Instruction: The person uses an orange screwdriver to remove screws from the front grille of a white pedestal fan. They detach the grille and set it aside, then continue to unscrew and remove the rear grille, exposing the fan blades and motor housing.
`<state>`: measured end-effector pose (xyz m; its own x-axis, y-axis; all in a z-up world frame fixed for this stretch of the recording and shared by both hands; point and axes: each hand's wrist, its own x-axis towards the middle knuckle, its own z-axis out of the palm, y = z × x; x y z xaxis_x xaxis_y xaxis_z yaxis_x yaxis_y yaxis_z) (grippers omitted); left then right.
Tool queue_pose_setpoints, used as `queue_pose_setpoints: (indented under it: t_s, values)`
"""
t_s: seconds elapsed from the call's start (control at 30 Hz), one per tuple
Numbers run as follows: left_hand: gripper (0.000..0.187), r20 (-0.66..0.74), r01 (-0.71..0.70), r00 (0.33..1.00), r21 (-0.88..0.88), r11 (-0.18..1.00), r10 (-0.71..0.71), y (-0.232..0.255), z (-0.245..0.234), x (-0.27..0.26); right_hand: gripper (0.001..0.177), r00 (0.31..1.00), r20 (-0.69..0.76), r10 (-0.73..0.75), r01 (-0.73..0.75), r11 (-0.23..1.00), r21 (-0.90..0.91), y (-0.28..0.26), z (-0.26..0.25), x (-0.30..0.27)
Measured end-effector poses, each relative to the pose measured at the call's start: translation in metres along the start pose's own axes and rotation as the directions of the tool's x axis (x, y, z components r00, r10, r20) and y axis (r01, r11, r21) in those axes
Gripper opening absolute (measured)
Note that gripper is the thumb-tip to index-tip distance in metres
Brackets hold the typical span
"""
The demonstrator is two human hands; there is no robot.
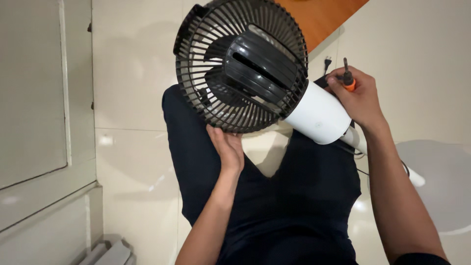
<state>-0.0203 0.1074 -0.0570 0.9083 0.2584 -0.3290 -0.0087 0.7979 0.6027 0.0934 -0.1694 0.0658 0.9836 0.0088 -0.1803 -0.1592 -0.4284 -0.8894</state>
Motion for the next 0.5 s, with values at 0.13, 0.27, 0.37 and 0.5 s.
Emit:
queue_pose_setpoints:
  t_s: [0.13,0.27,0.37,0.5]
  values:
    - [0.088,0.051,0.072,0.996,0.074,0.995,-0.076,0.016,-0.001,-0.002,0.007,0.996,0.031,-0.085,0.087,0.995,-0.054,0.002,-0.003,0.001]
    - [0.082,0.092,0.177,0.979,0.045,0.983,-0.18,0.044,-0.003,-0.004,0.006,0.991,0.071,-0.113,0.119,0.989,-0.092,0.0,-0.002,0.003]
    - [0.077,0.115,0.145,0.981,0.097,0.985,-0.156,0.062,-0.001,-0.01,0.007,0.988,0.116,-0.105,0.115,0.99,-0.081,-0.004,0.0,0.003]
    - [0.075,0.098,0.123,0.985,0.2,0.972,-0.144,0.072,-0.009,-0.023,0.009,0.973,0.15,-0.173,0.195,0.97,-0.143,-0.01,0.002,0.0]
